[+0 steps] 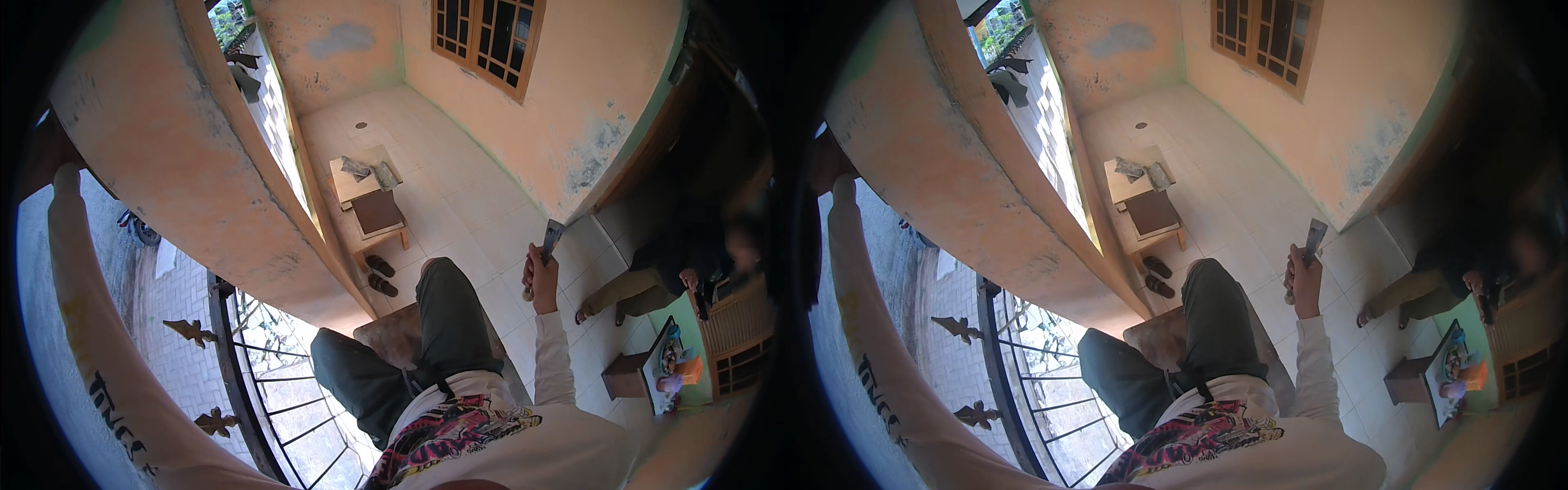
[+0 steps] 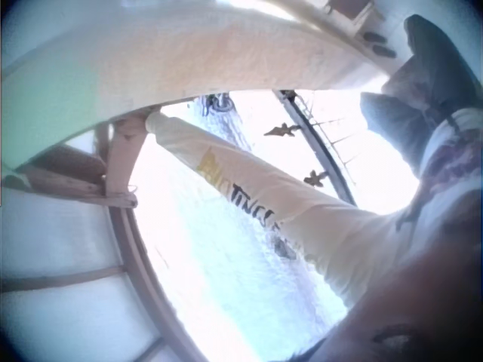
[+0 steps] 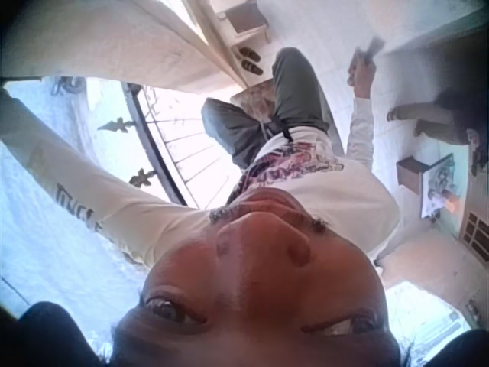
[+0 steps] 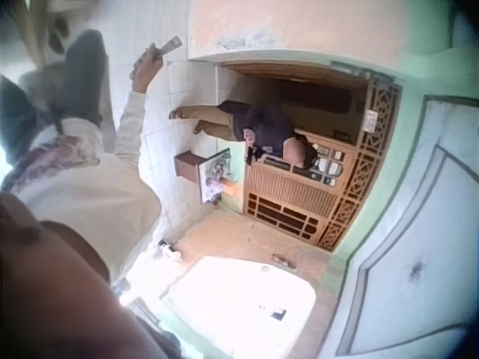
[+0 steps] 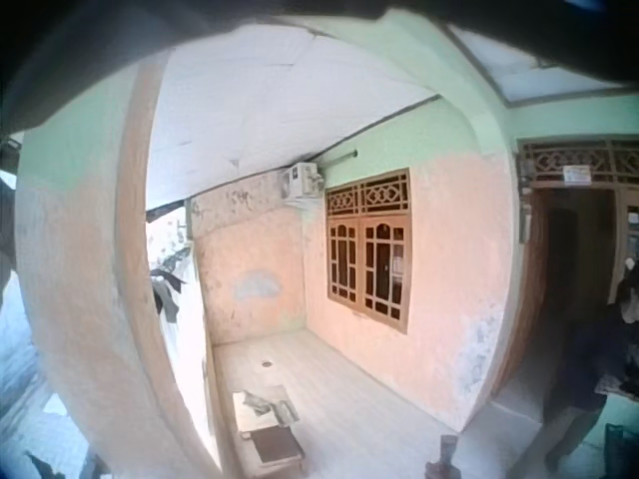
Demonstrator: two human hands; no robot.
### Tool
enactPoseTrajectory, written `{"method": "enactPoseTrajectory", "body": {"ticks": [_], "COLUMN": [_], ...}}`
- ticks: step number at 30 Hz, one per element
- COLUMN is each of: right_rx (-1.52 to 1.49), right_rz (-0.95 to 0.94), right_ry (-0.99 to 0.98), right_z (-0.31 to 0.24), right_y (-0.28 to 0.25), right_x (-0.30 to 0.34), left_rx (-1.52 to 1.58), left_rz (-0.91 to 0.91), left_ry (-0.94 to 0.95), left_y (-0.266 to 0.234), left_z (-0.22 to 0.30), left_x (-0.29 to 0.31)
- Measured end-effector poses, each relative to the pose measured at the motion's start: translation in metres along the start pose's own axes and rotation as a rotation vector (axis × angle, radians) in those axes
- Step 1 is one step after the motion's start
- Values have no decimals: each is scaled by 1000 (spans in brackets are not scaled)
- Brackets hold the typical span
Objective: The person scrapes a vertical wall surface with a hand scraper, removing loose paint or plaster. The person holds the wall with the left hand and uses the scraper with the right hand to work along the surface.
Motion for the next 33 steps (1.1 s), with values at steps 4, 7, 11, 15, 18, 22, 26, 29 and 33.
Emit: {"method": "enactPoseTrajectory", "body": {"ticks": [4,7,11,15,18,22,26,29,33], "right_rx": [27,-42,142,327,479,749,831,859,903], "right_rz": [-39,-221,-655,-627,-511,-188,-90,-99,-104], "right_ry": [127,27,-402,-1086,-1489,-1749,-1716,-1680,-1646], "right_z": [47,2,-134,-260,-343,-384,-388,-389,-389], "right_y": [21,73,200,290,348,406,423,428,429], "right_x": [8,15,49,89,145,172,176,179,180], "left_rx": [127,189,175,186,235,222,217,207,222], "left_rz": [36,144,232,174,183,207,235,220,174], "left_ry": [-84,-133,-157,-163,-189,-165,-152,-150,-152], "left_y": [-15,-41,-53,-56,-64,-69,-66,-71,-62], "left_z": [30,92,64,67,86,85,84,86,82], "left_x": [9,31,35,40,45,45,44,44,44]}}
Point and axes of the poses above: each hand's wrist, its own x-axis away from the middle knuckle, its own y-axis out of the palm, z = x × y, the point moved 6 cm from there along -x, towards the middle knuckle, and after that the axes turned 2 degrees about -z, right-handed, at the moved point
